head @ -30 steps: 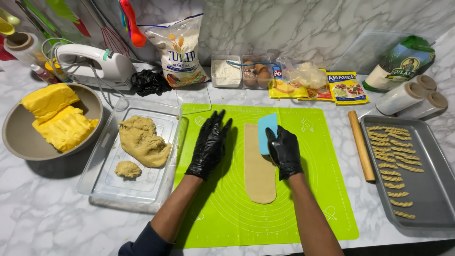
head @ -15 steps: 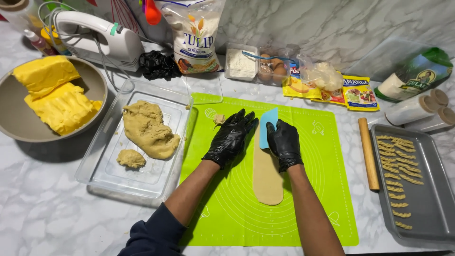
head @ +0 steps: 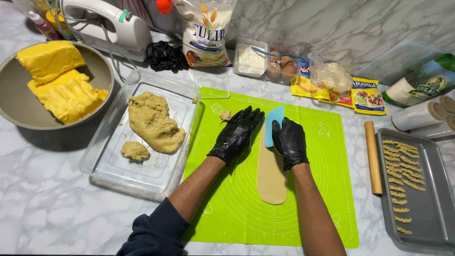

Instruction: Rolling out a piece of dough and cutting it into thin strips using a plastic scraper on a silicone mat.

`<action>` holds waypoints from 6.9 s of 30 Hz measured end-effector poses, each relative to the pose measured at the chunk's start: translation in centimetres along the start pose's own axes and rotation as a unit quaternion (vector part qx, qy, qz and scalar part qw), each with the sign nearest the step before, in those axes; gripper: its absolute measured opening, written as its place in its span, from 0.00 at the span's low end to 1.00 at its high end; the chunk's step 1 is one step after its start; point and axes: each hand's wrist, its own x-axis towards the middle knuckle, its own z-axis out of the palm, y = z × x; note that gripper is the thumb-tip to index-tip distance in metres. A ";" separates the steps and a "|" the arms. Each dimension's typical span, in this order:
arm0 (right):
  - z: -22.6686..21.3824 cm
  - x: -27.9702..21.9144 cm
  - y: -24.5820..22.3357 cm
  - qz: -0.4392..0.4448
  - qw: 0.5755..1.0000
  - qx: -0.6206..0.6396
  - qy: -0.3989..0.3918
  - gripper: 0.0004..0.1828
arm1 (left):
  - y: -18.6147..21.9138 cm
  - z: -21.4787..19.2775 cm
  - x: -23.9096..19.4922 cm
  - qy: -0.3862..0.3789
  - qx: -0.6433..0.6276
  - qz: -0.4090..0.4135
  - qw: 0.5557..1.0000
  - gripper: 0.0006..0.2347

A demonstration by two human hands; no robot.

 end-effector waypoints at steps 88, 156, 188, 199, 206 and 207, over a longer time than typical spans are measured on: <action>0.6 -9.6 0.6 -0.125 0.990 -0.046 0.050 0.20 | -0.4 2.1 0.3 0.029 0.070 0.016 0.997 0.21; 0.1 0.5 2.1 -0.085 0.995 -0.024 0.041 0.27 | 1.1 -0.6 0.0 0.036 0.043 0.033 0.998 0.19; -0.3 -5.1 1.8 -0.074 0.995 -0.067 -0.001 0.26 | 0.7 0.1 0.4 -0.012 0.100 0.066 0.993 0.21; -1.1 -10.0 0.9 -0.048 0.999 -0.026 -0.001 0.24 | 0.7 0.3 0.1 -0.003 0.103 0.077 0.992 0.19; -1.6 -11.4 1.3 -0.073 0.997 -0.014 -0.019 0.26 | 0.5 0.6 0.1 0.004 0.103 0.069 0.992 0.18; -1.7 -11.9 1.3 -0.077 0.997 -0.013 -0.019 0.26 | 0.6 0.7 0.2 0.012 0.104 0.073 0.992 0.18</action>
